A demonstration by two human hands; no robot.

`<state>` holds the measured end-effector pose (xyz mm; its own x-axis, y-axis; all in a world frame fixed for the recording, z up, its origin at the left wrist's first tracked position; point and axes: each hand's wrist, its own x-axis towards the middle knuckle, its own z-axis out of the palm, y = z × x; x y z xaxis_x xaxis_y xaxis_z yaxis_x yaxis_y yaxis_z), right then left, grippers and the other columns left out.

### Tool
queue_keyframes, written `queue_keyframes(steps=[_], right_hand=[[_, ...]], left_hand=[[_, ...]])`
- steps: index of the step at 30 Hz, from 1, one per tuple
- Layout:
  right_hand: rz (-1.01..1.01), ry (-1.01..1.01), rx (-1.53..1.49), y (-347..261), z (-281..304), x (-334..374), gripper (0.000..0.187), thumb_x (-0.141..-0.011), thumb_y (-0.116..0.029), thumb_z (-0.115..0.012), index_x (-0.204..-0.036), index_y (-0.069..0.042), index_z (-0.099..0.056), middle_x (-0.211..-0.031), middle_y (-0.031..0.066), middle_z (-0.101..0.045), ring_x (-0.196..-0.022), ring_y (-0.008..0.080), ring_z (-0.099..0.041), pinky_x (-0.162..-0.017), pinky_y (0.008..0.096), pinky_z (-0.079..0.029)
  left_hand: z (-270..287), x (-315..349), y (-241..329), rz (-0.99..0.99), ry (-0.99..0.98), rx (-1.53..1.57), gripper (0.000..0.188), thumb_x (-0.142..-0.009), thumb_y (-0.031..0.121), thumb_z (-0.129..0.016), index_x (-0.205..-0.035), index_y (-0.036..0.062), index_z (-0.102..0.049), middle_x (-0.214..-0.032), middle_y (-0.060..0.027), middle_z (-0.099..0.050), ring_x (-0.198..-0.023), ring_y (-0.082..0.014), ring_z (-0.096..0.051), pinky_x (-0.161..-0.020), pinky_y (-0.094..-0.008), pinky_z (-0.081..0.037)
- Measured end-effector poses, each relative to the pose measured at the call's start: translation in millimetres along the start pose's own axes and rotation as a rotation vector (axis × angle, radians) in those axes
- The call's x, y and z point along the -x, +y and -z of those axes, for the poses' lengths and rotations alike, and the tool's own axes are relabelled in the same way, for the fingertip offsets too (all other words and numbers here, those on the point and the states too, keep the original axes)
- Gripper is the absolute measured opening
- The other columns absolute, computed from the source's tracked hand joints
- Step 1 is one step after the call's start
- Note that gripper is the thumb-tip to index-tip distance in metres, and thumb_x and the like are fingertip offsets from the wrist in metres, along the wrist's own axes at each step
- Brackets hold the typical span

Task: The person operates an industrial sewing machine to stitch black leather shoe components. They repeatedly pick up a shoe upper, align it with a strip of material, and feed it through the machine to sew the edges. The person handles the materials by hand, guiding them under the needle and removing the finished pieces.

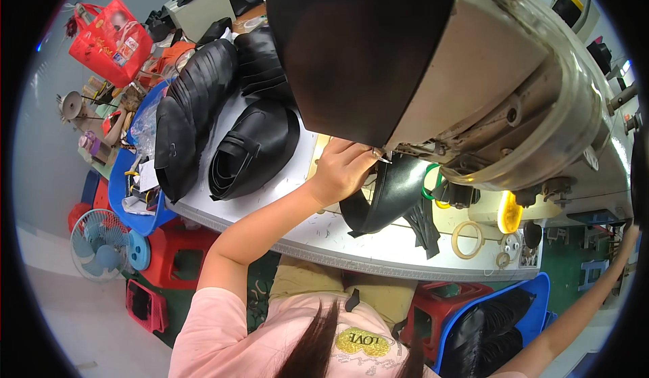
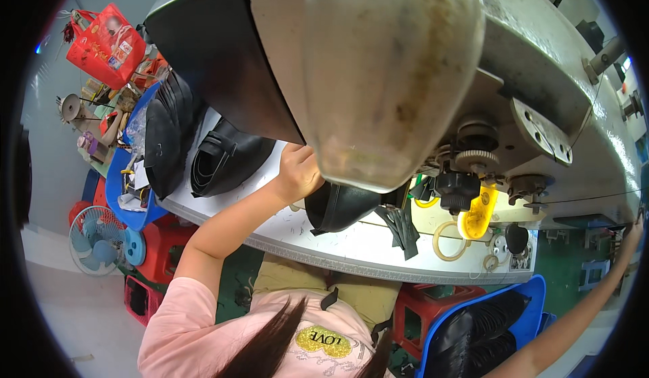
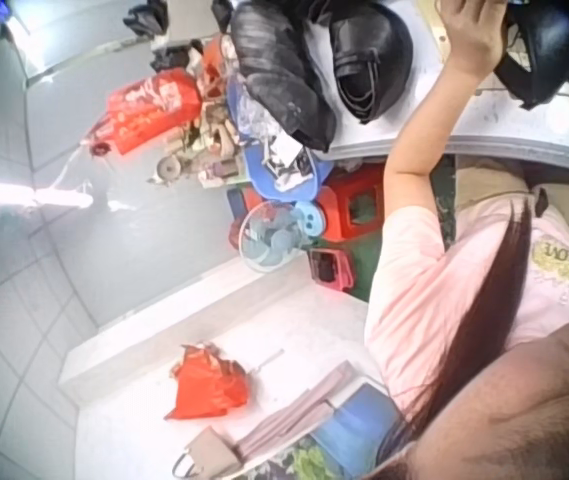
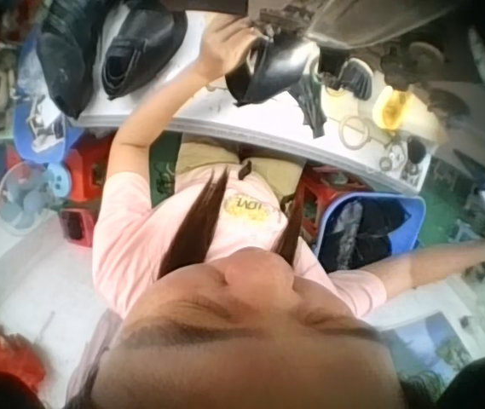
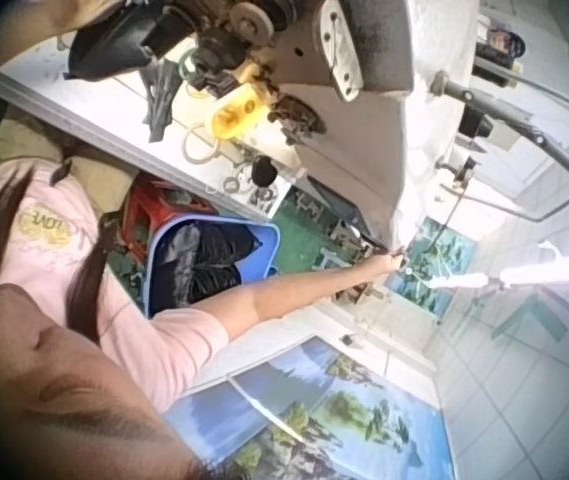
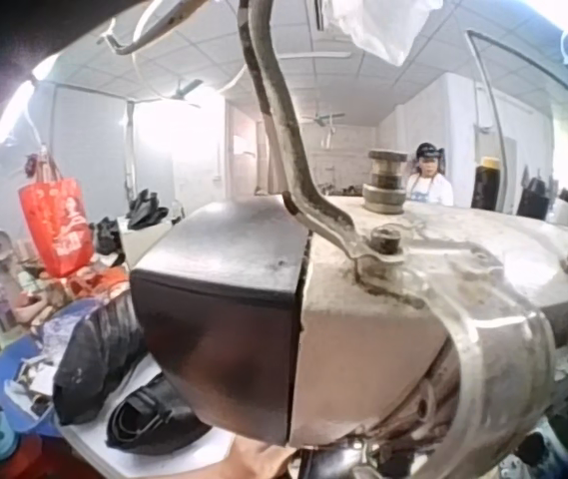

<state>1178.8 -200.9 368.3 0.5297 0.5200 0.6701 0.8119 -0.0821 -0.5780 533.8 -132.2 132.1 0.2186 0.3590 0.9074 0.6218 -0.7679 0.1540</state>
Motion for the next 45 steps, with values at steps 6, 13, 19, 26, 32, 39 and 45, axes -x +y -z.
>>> queue_keyframes(steps=[6,13,19,26,32,39,45], right_hand=[[0.108,0.221,-0.075,57,-107,107,0.038,-0.087,-0.031,-0.048,-0.102,0.003,-0.056,-0.080,0.0111,-0.058,-0.063,0.0178,-0.053,-0.056,0.0307,-0.045],[-0.077,0.296,-0.133,86,-28,31,0.049,-0.086,-0.042,-0.048,-0.104,0.002,-0.057,-0.081,0.0099,-0.058,-0.061,0.0153,-0.053,-0.053,0.0300,-0.044],[0.153,0.238,-0.105,130,-50,61,0.036,-0.089,-0.028,-0.044,-0.105,0.002,-0.055,-0.079,0.0099,-0.057,-0.066,0.0186,-0.053,-0.059,0.0301,-0.044],[0.086,0.133,-0.148,-2,-97,241,0.024,-0.079,-0.001,-0.050,-0.099,-0.004,-0.062,-0.100,0.0103,-0.062,-0.088,0.0221,-0.059,-0.079,0.0342,-0.045],[0.614,-0.108,0.041,-88,-126,304,0.027,-0.071,0.014,-0.046,-0.089,0.002,-0.061,-0.093,0.0127,-0.061,-0.085,0.0283,-0.059,-0.074,0.0348,-0.048],[0.619,-0.093,0.021,-92,-126,306,0.026,-0.073,0.014,-0.043,-0.089,0.004,-0.061,-0.093,0.0137,-0.062,-0.085,0.0286,-0.059,-0.075,0.0345,-0.048],[0.688,-0.105,-0.066,-68,-117,277,0.022,-0.076,0.011,-0.045,-0.090,0.001,-0.059,-0.091,0.0132,-0.062,-0.084,0.0271,-0.059,-0.074,0.0335,-0.047]], left_hand=[[4,-10,9,-0.004,-0.014,-0.004,0.014,-0.062,-0.005,-0.062,-0.073,0.0008,-0.058,-0.079,-0.0089,-0.061,-0.079,-0.0266,-0.058,-0.068,-0.0349,-0.047],[4,-7,5,-0.059,-0.014,0.016,0.013,-0.062,-0.004,-0.063,-0.073,-0.0004,-0.058,-0.081,-0.0099,-0.061,-0.077,-0.0253,-0.059,-0.066,-0.0346,-0.047],[1,-9,4,-0.078,0.014,0.034,0.013,-0.061,-0.005,-0.063,-0.072,0.0000,-0.058,-0.078,-0.0092,-0.061,-0.074,-0.0249,-0.059,-0.064,-0.0336,-0.047],[5,-5,-1,-0.039,-0.011,0.061,0.013,-0.061,-0.005,-0.063,-0.072,0.0011,-0.058,-0.079,-0.0086,-0.062,-0.073,-0.0246,-0.059,-0.066,-0.0340,-0.046],[1,-6,-5,-0.047,0.024,0.089,0.015,-0.061,-0.004,-0.064,-0.072,0.0036,-0.059,-0.080,-0.0079,-0.062,-0.074,-0.0251,-0.059,-0.067,-0.0348,-0.045],[9,-8,2,-0.137,0.004,0.077,0.017,-0.063,0.000,-0.067,-0.078,0.0028,-0.061,-0.082,-0.0083,-0.061,-0.077,-0.0253,-0.059,-0.064,-0.0334,-0.048],[15,-6,9,-0.164,0.005,0.083,0.019,-0.064,0.001,-0.067,-0.081,0.0006,-0.061,-0.084,-0.0100,-0.060,-0.080,-0.0259,-0.059,-0.066,-0.0334,-0.050]])
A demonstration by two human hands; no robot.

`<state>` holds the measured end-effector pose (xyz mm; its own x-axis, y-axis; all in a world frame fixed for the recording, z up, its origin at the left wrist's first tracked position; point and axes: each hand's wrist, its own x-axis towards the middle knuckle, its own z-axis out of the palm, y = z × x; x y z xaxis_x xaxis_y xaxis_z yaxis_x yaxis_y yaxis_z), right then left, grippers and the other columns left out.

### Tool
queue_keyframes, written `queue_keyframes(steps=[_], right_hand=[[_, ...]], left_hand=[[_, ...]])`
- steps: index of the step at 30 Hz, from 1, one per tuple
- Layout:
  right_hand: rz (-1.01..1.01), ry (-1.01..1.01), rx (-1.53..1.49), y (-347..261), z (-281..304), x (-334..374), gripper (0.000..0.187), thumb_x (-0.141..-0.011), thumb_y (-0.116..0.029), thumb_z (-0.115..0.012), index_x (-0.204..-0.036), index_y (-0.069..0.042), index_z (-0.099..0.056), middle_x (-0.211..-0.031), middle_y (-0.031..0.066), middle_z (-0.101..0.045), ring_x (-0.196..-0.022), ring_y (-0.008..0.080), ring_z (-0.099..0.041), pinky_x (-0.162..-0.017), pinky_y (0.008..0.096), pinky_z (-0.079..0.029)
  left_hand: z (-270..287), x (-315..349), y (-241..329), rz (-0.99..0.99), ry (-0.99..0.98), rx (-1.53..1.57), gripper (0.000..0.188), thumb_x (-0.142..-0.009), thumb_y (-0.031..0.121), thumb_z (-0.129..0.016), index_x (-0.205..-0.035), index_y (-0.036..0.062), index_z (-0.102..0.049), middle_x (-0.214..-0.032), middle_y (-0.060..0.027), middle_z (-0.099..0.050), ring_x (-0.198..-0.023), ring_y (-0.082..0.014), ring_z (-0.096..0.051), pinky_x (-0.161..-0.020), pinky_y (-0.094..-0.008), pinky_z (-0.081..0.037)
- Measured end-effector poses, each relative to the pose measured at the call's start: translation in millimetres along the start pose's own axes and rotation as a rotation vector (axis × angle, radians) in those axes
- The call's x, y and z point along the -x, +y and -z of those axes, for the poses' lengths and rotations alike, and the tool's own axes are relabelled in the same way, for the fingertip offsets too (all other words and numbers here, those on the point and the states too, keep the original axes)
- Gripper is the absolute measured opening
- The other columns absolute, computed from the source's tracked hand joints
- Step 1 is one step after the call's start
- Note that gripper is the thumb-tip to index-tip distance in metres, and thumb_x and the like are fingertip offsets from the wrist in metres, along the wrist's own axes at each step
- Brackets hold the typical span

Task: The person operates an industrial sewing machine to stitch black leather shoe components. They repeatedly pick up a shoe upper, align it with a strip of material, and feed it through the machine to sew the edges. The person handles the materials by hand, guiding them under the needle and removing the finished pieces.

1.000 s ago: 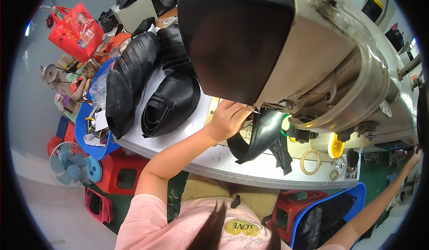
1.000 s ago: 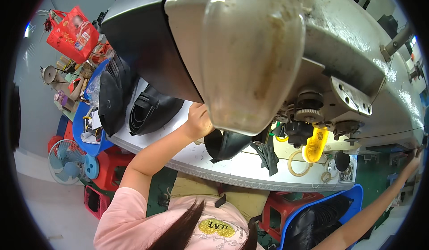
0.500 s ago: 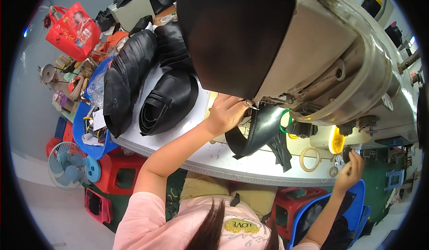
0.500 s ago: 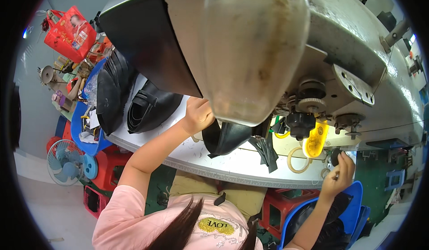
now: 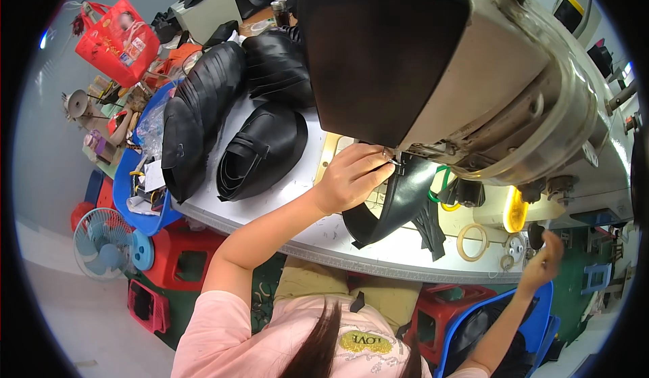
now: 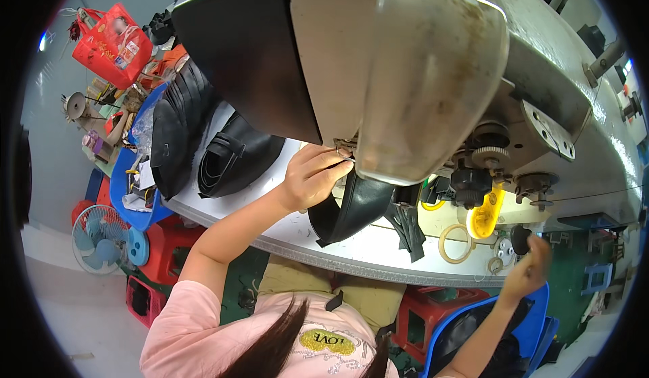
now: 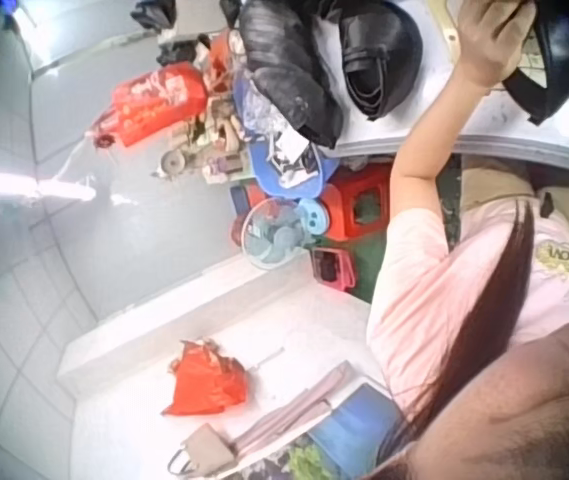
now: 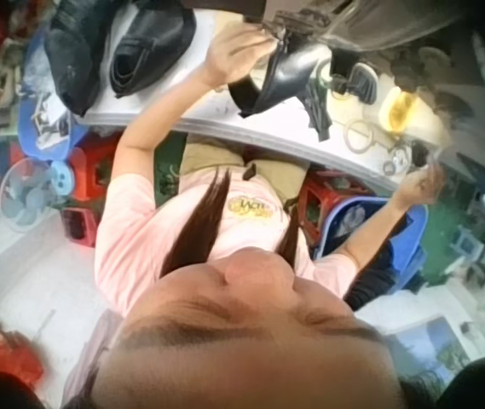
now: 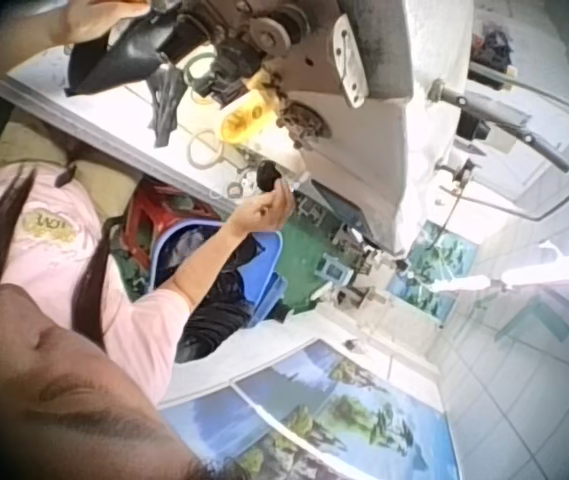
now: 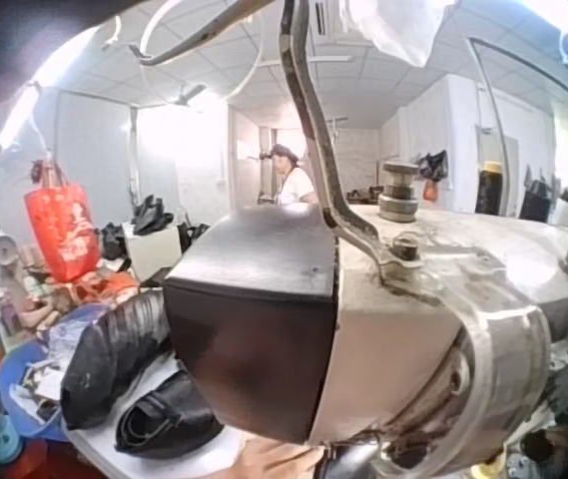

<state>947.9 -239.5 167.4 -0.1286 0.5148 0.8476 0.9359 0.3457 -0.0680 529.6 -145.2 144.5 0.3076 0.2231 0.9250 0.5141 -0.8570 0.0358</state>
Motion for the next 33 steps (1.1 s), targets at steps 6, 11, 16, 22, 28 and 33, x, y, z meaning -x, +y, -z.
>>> queue_keyframes(steps=[6,11,16,22,28,33], right_hand=[[-0.525,0.487,0.280,145,78,-78,0.031,-0.089,-0.025,-0.046,-0.108,-0.002,-0.058,-0.093,0.0136,-0.063,-0.081,0.0254,-0.060,-0.071,0.0339,-0.046],[-0.681,0.206,0.318,262,139,-114,0.034,-0.089,-0.027,-0.048,-0.109,-0.002,-0.057,-0.093,0.0120,-0.063,-0.079,0.0224,-0.060,-0.071,0.0313,-0.046],[-0.748,0.175,0.375,305,144,-93,0.036,-0.089,-0.030,-0.049,-0.110,-0.002,-0.057,-0.093,0.0105,-0.064,-0.076,0.0194,-0.061,-0.071,0.0287,-0.047],[-0.600,0.434,0.397,227,115,-88,0.039,-0.088,-0.033,-0.051,-0.111,-0.001,-0.057,-0.093,0.0086,-0.064,-0.072,0.0158,-0.061,-0.070,0.0255,-0.047],[-0.401,0.538,0.272,74,74,-63,0.024,-0.090,-0.018,-0.050,-0.103,-0.001,-0.061,-0.092,0.0056,-0.063,-0.077,0.0115,-0.057,-0.068,0.0238,-0.044],[-0.400,0.228,-0.300,-9,16,-15,0.018,-0.089,-0.015,-0.050,-0.090,0.001,-0.059,-0.071,0.0031,-0.055,-0.063,0.0094,-0.049,-0.061,0.0234,-0.041]], left_hand=[[-2,0,3,0.074,-0.031,0.029,0.021,-0.065,0.000,-0.066,-0.085,0.0014,-0.061,-0.085,-0.0097,-0.058,-0.082,-0.0268,-0.058,-0.068,-0.0346,-0.050],[3,-3,-2,0.064,-0.071,0.023,0.020,-0.065,0.001,-0.066,-0.085,0.0022,-0.062,-0.085,-0.0100,-0.058,-0.081,-0.0268,-0.058,-0.068,-0.0338,-0.050],[5,-5,-3,0.059,-0.097,0.038,0.020,-0.064,0.001,-0.066,-0.084,0.0024,-0.062,-0.084,-0.0102,-0.058,-0.081,-0.0266,-0.058,-0.067,-0.0330,-0.050],[4,-2,-7,0.086,-0.095,0.072,0.019,-0.064,0.000,-0.065,-0.083,0.0025,-0.062,-0.086,-0.0094,-0.059,-0.080,-0.0258,-0.058,-0.066,-0.0322,-0.049],[-4,4,-11,0.172,-0.108,0.123,0.015,-0.065,-0.001,-0.063,-0.080,0.0020,-0.060,-0.087,-0.0081,-0.061,-0.081,-0.0262,-0.058,-0.067,-0.0322,-0.049],[0,-3,-6,0.139,-0.108,0.053,0.017,-0.064,-0.002,-0.062,-0.081,0.0009,-0.059,-0.087,-0.0096,-0.060,-0.078,-0.0269,-0.058,-0.066,-0.0332,-0.048]])
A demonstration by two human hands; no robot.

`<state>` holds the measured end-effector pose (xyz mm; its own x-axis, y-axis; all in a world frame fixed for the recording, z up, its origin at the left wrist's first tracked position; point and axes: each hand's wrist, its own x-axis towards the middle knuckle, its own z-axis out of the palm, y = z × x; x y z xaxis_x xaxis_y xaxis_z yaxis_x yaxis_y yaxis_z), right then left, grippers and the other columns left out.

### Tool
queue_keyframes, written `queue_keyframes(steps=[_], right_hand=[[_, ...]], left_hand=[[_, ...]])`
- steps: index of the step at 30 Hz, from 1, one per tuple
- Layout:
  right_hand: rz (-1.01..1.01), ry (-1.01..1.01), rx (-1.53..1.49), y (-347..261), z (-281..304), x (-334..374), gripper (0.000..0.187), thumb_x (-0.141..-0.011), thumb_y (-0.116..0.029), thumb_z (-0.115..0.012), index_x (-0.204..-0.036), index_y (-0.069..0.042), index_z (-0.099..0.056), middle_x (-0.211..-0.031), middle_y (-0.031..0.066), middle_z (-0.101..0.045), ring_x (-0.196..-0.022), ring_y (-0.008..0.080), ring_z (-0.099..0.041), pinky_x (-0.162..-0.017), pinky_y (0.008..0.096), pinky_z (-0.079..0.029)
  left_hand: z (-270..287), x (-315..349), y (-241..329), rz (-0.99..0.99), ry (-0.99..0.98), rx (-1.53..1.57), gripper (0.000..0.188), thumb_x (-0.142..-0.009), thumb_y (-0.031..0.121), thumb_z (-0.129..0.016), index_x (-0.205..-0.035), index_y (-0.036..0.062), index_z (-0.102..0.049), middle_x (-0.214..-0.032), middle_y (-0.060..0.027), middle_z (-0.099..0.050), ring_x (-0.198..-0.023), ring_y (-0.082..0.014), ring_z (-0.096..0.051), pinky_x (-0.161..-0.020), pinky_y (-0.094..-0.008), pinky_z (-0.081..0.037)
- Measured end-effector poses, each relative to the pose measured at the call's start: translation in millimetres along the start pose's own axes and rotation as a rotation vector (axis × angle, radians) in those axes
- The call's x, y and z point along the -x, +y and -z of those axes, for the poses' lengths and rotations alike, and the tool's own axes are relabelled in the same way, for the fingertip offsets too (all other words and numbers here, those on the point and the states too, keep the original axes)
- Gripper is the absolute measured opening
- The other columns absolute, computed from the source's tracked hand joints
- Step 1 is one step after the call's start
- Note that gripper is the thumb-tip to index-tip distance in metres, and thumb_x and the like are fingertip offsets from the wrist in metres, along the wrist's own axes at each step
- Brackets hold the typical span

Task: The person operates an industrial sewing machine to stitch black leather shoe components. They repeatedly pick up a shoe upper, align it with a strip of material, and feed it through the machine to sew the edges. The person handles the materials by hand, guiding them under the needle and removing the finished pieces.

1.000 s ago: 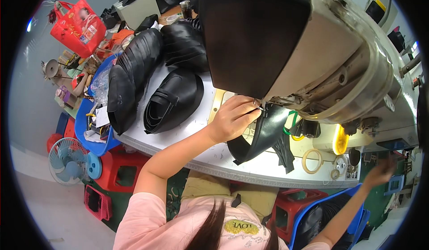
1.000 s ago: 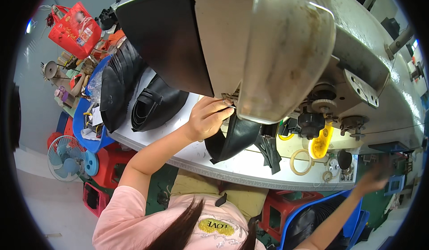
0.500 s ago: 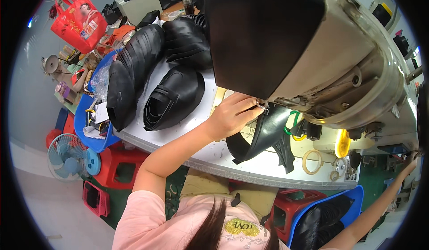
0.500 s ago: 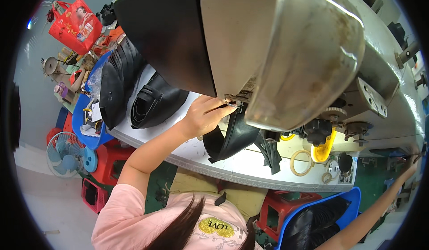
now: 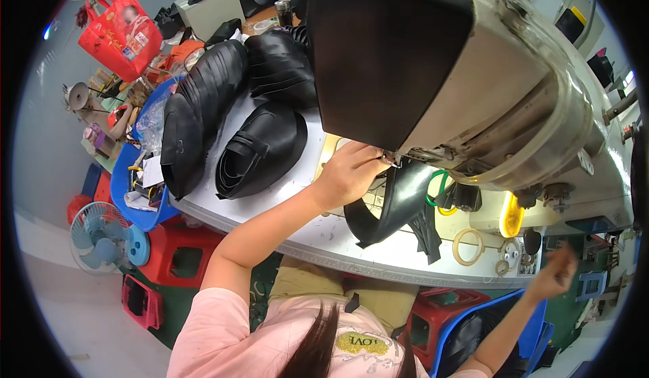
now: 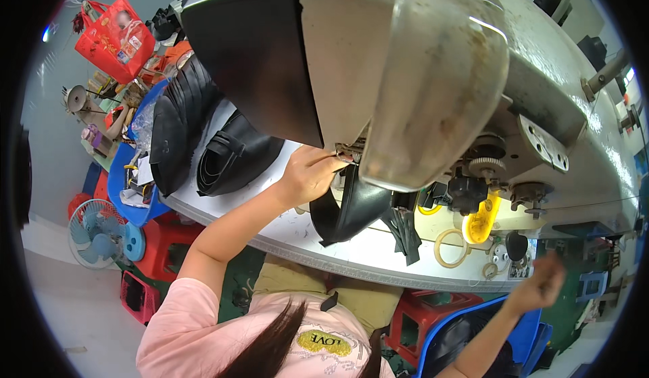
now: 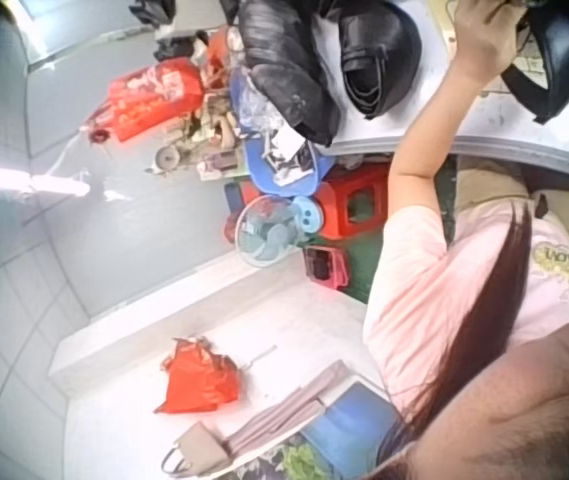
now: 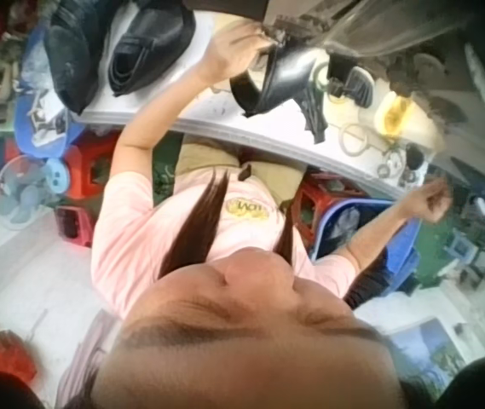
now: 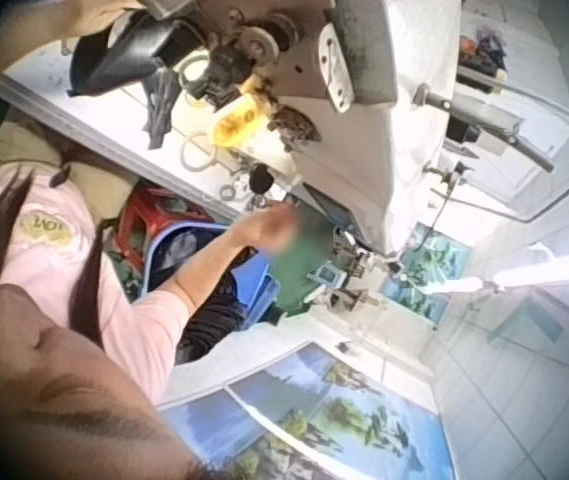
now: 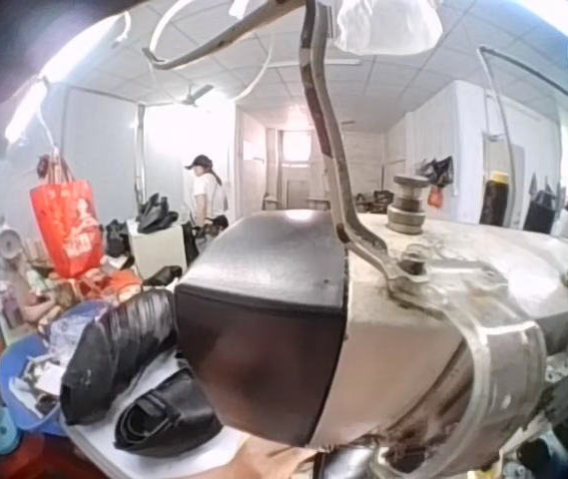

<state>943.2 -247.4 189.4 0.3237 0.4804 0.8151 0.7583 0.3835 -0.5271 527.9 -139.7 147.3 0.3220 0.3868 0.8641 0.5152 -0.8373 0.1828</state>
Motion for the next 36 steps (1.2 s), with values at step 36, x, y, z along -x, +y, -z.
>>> queue_keyframes(steps=[36], right_hand=[[-0.349,-0.672,-0.563,-90,-161,118,0.023,-0.073,0.000,-0.067,-0.085,-0.002,-0.048,-0.083,0.0031,-0.042,-0.063,0.0061,-0.041,-0.056,0.0175,-0.035]], left_hand=[[236,54,-11,0.488,-0.315,-0.214,0.021,-0.062,-0.012,-0.052,-0.074,0.0033,-0.062,-0.097,-0.0075,-0.064,-0.106,-0.0269,-0.054,-0.102,-0.0459,-0.025]])
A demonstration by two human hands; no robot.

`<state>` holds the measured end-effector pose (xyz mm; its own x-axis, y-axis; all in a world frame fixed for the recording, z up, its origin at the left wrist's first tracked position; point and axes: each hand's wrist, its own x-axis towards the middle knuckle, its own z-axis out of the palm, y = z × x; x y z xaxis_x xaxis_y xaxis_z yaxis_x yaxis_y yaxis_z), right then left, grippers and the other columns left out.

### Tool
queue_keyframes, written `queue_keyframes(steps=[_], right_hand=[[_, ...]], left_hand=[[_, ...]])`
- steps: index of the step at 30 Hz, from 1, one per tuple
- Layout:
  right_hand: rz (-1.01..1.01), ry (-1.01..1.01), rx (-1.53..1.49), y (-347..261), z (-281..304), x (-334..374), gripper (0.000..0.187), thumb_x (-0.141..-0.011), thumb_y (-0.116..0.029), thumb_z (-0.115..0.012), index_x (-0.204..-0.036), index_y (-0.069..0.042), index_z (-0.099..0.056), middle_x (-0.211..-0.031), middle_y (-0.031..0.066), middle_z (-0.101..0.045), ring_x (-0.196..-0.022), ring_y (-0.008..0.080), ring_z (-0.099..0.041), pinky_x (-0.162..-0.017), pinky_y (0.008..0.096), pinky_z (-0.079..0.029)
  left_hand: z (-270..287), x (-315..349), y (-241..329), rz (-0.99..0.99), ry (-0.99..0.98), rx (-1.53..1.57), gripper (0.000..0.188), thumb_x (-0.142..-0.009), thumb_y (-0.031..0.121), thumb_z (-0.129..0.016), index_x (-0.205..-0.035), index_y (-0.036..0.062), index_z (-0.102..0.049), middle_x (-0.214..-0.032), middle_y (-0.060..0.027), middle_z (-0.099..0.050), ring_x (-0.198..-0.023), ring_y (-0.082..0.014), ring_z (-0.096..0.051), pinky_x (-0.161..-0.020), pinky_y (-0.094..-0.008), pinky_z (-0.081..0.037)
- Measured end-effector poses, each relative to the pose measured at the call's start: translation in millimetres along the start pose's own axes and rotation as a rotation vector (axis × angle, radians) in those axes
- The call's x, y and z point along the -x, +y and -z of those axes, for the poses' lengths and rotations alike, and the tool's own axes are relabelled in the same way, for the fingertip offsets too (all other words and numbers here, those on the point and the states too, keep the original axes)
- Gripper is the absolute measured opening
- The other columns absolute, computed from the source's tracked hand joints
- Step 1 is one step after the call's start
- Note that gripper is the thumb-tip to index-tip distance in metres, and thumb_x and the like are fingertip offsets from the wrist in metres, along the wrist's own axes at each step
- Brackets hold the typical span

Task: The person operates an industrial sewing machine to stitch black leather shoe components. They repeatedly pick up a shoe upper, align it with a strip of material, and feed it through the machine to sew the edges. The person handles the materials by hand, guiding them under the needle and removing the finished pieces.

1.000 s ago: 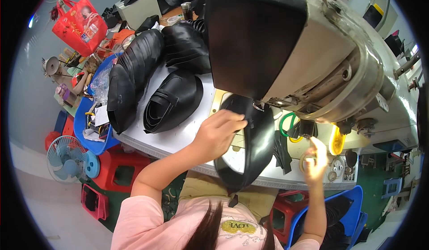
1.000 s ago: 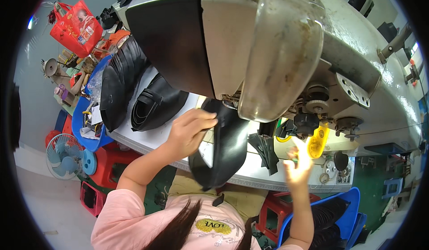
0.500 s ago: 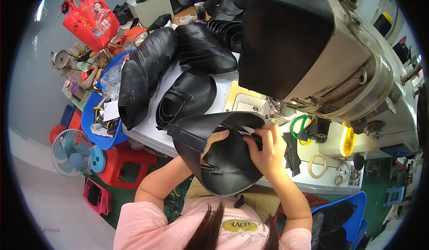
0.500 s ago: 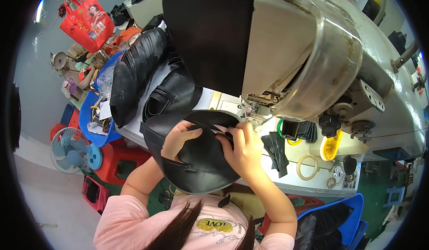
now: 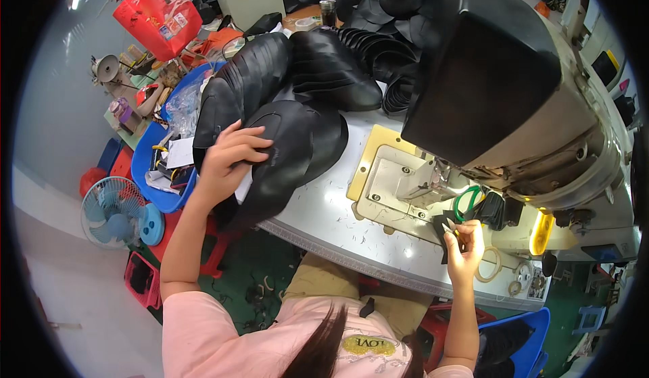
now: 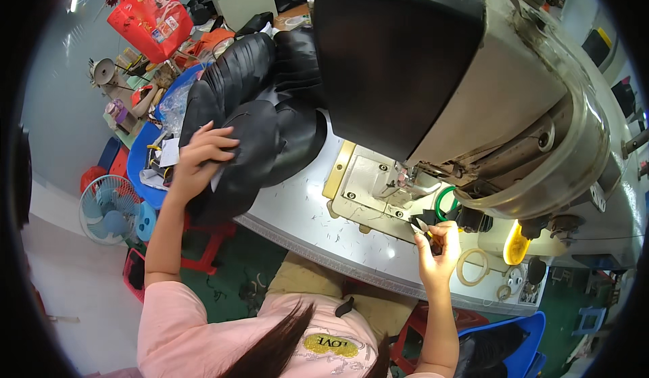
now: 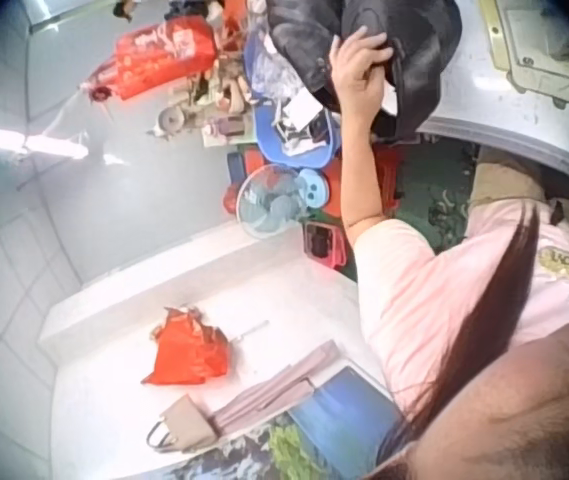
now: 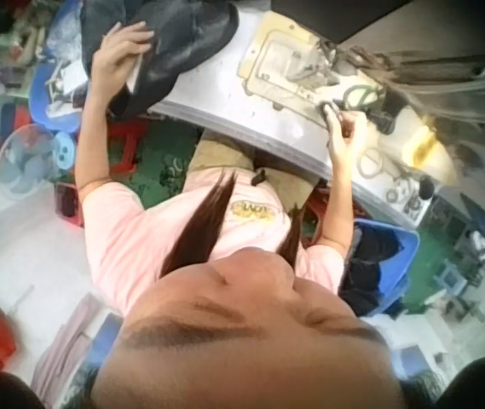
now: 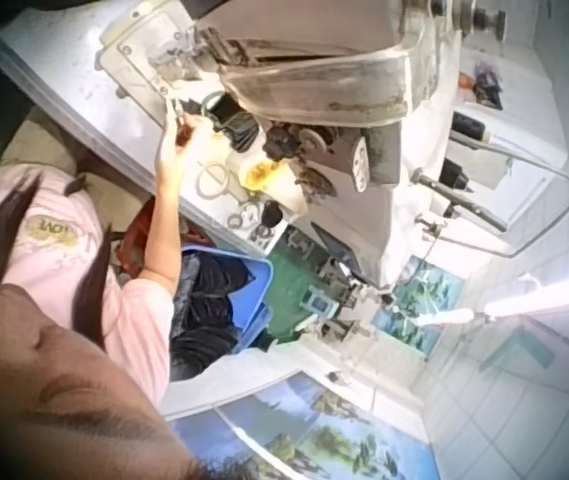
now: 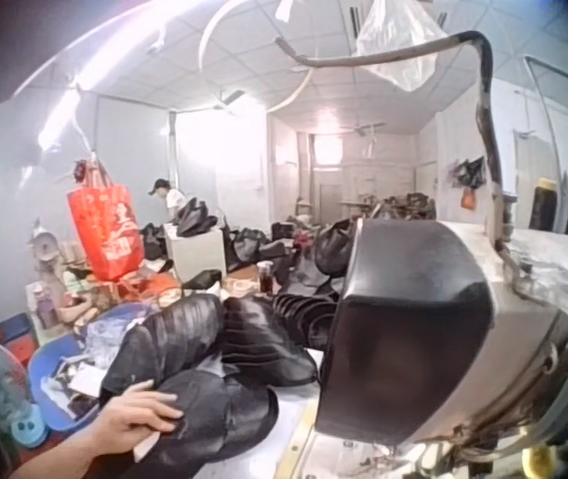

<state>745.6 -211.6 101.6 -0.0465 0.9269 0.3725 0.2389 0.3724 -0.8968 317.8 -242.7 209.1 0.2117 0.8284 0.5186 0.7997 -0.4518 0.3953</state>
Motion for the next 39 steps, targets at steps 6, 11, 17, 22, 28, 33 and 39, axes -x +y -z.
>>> queue_keyframes(steps=[6,11,17,22,28,33,39], right_hand=[[0.041,-0.013,0.096,-3,-4,0,0.022,-0.071,0.000,-0.067,-0.083,-0.001,-0.049,-0.080,0.0030,-0.043,-0.061,0.0070,-0.038,-0.055,0.0185,-0.033],[-0.072,0.016,0.209,12,25,9,0.020,-0.071,0.001,-0.064,-0.086,-0.002,-0.051,-0.081,0.0029,-0.045,-0.062,0.0074,-0.040,-0.055,0.0190,-0.033],[-0.308,0.110,0.154,44,67,42,0.014,-0.075,0.001,-0.063,-0.082,-0.002,-0.052,-0.066,-0.0044,-0.042,-0.060,0.0038,-0.038,-0.053,0.0183,-0.032],[-0.262,0.110,0.276,64,75,50,0.015,-0.076,-0.003,-0.064,-0.068,-0.001,-0.051,-0.059,-0.0034,-0.042,-0.056,0.0051,-0.035,-0.049,0.0216,-0.030],[-0.162,0.031,0.441,49,52,32,0.013,-0.072,-0.005,-0.065,-0.070,0.002,-0.055,-0.062,0.0092,-0.053,-0.056,0.0189,-0.050,-0.053,0.0290,-0.039],[-0.193,0.106,0.668,53,39,22,0.015,-0.070,-0.009,-0.068,-0.075,-0.001,-0.057,-0.074,0.0120,-0.058,-0.067,0.0302,-0.057,-0.060,0.0357,-0.044],[-0.332,0.168,0.650,62,25,11,0.021,-0.066,-0.010,-0.072,-0.080,-0.002,-0.058,-0.080,0.0124,-0.057,-0.074,0.0313,-0.058,-0.066,0.0369,-0.046]], left_hand=[[-77,-3,-70,-0.016,-0.096,-0.081,0.027,-0.064,-0.011,-0.051,-0.075,0.0092,-0.064,-0.112,-0.0011,-0.059,-0.124,-0.0269,-0.035,-0.104,-0.0567,-0.009],[-65,-10,-62,0.081,-0.125,-0.041,0.036,-0.064,-0.010,-0.049,-0.090,0.0099,-0.064,-0.125,-0.0064,-0.048,-0.128,-0.0289,-0.028,-0.106,-0.0496,-0.013],[-29,71,-131,0.629,1.146,0.518,0.021,-0.078,-0.001,-0.051,-0.100,-0.0007,-0.051,-0.104,-0.0104,-0.051,-0.098,-0.0214,-0.051,-0.090,-0.0321,-0.041],[-17,133,-214,0.937,1.142,1.382,0.021,-0.085,0.010,-0.055,-0.101,-0.0029,-0.052,-0.107,-0.0135,-0.053,-0.099,-0.0227,-0.052,-0.090,-0.0307,-0.043],[1,145,-286,1.121,0.982,1.304,0.021,-0.082,0.017,-0.062,-0.096,0.0026,-0.057,-0.095,-0.0068,-0.062,-0.090,-0.0195,-0.057,-0.085,-0.0304,-0.046],[8,131,-191,0.903,0.889,1.346,0.032,-0.085,0.014,-0.057,-0.111,-0.0023,-0.050,-0.111,-0.0126,-0.055,-0.101,-0.0257,-0.054,-0.091,-0.0367,-0.042],[18,136,-84,0.624,1.031,1.313,0.039,-0.088,0.020,-0.053,-0.121,0.0021,-0.044,-0.125,-0.0133,-0.047,-0.115,-0.0276,-0.045,-0.098,-0.0409,-0.035]])
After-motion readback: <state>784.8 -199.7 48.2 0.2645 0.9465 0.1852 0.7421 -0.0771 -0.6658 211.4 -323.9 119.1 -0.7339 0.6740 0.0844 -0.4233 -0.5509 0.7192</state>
